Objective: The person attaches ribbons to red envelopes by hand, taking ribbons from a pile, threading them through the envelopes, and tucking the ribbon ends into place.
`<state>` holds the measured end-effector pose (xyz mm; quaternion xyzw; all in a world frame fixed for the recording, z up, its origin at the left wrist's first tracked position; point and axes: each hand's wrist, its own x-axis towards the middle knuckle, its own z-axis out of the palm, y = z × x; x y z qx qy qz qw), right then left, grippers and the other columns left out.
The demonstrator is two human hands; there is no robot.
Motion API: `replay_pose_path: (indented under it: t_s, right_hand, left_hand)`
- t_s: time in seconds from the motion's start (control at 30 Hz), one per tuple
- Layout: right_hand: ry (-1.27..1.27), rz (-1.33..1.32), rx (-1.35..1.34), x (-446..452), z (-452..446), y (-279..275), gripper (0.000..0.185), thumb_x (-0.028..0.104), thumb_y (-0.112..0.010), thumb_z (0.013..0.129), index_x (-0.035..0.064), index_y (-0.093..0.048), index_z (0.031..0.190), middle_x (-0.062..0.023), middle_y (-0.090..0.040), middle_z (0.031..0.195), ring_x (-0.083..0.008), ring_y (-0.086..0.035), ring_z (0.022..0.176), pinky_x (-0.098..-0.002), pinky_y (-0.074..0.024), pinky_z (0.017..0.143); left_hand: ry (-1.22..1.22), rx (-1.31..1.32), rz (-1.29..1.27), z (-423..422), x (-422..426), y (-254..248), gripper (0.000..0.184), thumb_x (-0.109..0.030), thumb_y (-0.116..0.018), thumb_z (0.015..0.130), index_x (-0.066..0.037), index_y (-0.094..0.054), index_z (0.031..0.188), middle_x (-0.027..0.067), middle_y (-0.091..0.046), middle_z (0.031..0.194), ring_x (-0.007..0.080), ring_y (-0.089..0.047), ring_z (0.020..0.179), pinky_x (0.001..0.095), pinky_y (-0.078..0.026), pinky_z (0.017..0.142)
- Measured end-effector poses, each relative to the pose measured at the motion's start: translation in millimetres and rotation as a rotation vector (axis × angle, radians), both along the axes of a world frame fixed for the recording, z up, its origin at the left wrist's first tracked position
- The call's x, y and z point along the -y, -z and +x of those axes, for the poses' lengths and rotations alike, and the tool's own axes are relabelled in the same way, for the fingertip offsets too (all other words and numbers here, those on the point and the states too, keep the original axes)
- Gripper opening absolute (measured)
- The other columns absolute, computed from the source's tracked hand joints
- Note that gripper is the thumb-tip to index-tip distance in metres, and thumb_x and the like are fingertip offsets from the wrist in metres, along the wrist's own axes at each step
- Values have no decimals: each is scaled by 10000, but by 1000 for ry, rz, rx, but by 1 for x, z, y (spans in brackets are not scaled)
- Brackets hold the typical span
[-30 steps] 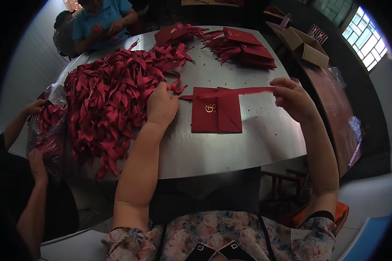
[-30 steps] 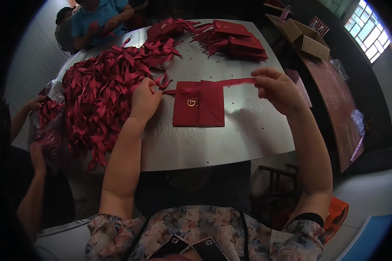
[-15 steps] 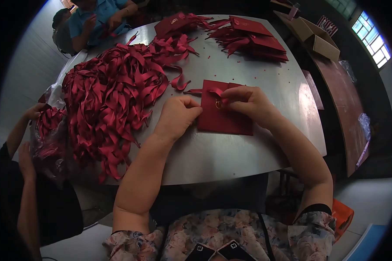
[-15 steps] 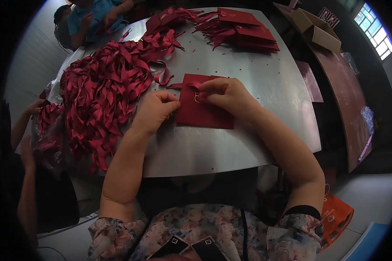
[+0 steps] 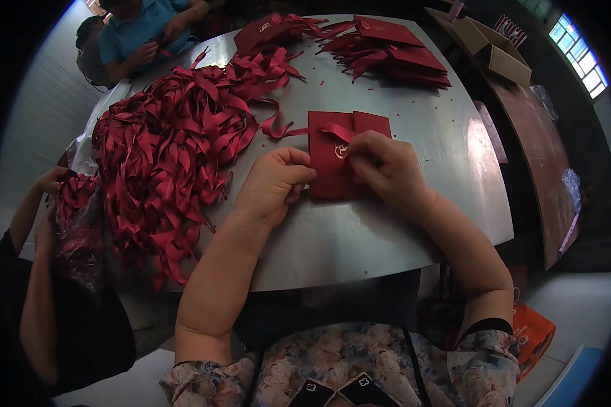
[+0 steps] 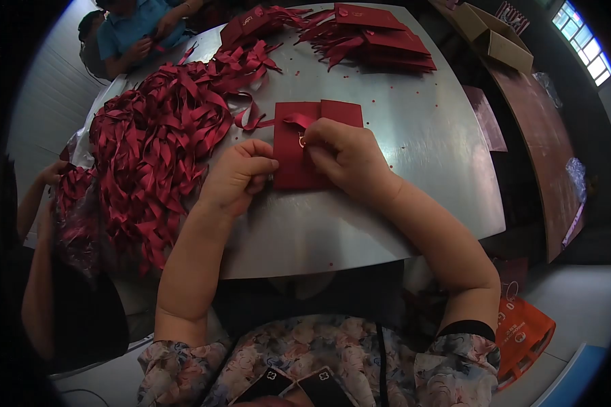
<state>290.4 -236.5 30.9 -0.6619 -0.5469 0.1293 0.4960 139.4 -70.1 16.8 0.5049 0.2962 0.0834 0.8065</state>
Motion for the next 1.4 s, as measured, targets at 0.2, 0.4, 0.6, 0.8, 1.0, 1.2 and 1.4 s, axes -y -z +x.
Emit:
replay_pose_path:
  t_s: [0.2, 0.4, 0.6, 0.8, 1.0, 1.2, 1.4]
  right_hand:
    - [-96, 10, -348, -4, -4, 7, 163, -73, -612, 856, -3, -654, 997, -56, -659, 900, -104, -660, 812, -237, -524, 709]
    - [-45, 27, -31, -5, -5, 8, 148, -61, -647, 826, 4, -672, 957, -53, -639, 860, -120, -636, 753, -252, -510, 688]
    - [-16, 33, 130, -6, -9, 14, 145, -30, -668, 825, 19, -680, 962, -74, -627, 842, -165, -617, 766, -283, -486, 687]
    - [-23, 64, 20, -6, -8, 16, 123, -14, -672, 836, 18, -675, 955, -74, -620, 844, -156, -608, 760, -278, -480, 679]
    - [16, 71, -77, 0, -9, 11, 102, 15, -686, 824, 7, -671, 925, -111, -636, 849, -217, -646, 773, -309, -503, 691]
    - [-52, 79, 117, -2, -10, 4, 110, 6, -688, 793, 12, -671, 902, -130, -643, 831, -255, -663, 755, -318, -522, 678]
    - [-38, 76, 254, -10, -14, 1, 119, 3, -692, 788, 21, -665, 902, -132, -630, 848, -290, -649, 765, -340, -519, 673]
  left_hand:
    - [-36, 31, -20, 0, 3, -5, 212, 53, -677, 762, -57, -615, 932, 6, -602, 747, 63, -479, 528, 195, -328, 464]
    - [9, 41, -22, 1, 5, -3, 213, 29, -672, 790, -51, -611, 977, -4, -602, 757, 57, -475, 550, 192, -335, 480]
    - [73, 102, -109, -1, 1, -2, 203, 30, -662, 818, -65, -604, 988, -7, -613, 795, 45, -483, 560, 185, -335, 479]
    - [136, 241, -99, -2, 0, -8, 250, 39, -672, 816, -70, -591, 1025, -13, -624, 826, 36, -501, 578, 170, -329, 471]
    - [35, 203, 14, 0, 4, -7, 284, 36, -681, 795, -51, -598, 1052, -8, -642, 867, 48, -570, 659, 172, -390, 528]
    - [-5, 150, 68, 2, 8, -5, 249, 8, -678, 791, -40, -612, 1026, 0, -642, 833, 64, -586, 684, 183, -410, 554]
    - [14, 106, 46, -1, -1, 0, 135, -60, -679, 830, -89, -623, 949, -26, -640, 792, 62, -595, 666, 204, -438, 567]
